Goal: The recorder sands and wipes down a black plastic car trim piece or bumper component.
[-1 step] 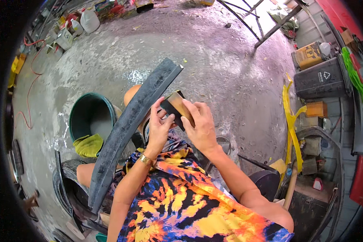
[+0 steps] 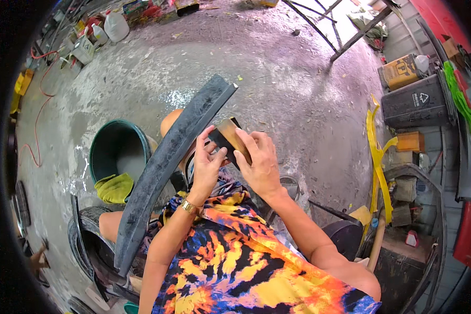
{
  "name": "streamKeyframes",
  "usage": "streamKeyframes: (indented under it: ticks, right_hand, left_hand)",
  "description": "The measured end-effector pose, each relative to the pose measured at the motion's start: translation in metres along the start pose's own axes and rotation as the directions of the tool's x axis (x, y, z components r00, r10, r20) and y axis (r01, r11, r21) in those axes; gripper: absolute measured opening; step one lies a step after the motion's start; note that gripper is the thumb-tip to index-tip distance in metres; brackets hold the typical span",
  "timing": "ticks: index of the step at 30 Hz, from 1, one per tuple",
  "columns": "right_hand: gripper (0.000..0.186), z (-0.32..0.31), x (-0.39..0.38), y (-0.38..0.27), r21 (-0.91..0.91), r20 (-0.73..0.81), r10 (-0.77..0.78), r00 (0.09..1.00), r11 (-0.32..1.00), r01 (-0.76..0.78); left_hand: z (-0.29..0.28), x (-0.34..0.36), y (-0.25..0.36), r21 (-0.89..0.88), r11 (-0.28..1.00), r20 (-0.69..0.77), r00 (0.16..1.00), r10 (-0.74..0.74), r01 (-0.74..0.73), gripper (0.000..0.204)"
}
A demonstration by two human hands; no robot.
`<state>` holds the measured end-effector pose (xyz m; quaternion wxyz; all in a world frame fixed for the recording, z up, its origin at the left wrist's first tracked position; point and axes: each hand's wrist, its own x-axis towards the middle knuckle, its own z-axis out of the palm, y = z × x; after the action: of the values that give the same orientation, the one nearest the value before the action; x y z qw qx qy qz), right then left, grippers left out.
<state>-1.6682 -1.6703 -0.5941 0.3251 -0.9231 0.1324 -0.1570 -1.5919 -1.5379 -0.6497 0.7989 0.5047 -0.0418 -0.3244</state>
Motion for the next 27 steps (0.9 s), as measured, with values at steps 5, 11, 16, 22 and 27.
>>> streamKeyframes:
  ticks: [5, 11, 16, 22, 27]
  right_hand:
    - [0.054, 0.011, -0.001, 0.005, -0.08, 0.041, -0.103, 0.994, 0.991, 0.106]
    - [0.055, 0.015, -0.005, 0.013, -0.033, 0.066, -0.007, 0.998, 0.999, 0.009]
    - [0.053, 0.008, 0.001, 0.019, 0.073, 0.119, 0.102, 0.988, 0.991, -0.111]
    - [0.037, 0.011, 0.001, 0.025, 0.248, 0.346, 0.183, 0.92, 0.928, -0.278]
    - [0.039, 0.016, 0.0, 0.02, 0.203, 0.232, 0.119, 0.965, 0.965, -0.168]
  left_hand:
    - [-0.001, 0.001, -0.008, -0.075, 0.997, 0.011, 1.0, 0.015, -0.014, 0.061]
    - [0.007, 0.002, -0.014, -0.236, 0.972, -0.002, 1.0, 0.015, -0.015, 0.057]
    - [0.01, 0.002, -0.029, -0.136, 0.984, 0.112, 0.985, 0.132, -0.116, 0.058]
    - [-0.02, -0.034, -0.007, 0.231, 0.972, 0.138, 0.99, 0.005, -0.037, 0.083]
    - [-0.073, -0.072, 0.033, 0.97, 0.094, 0.146, 0.849, 0.508, -0.223, 0.051]
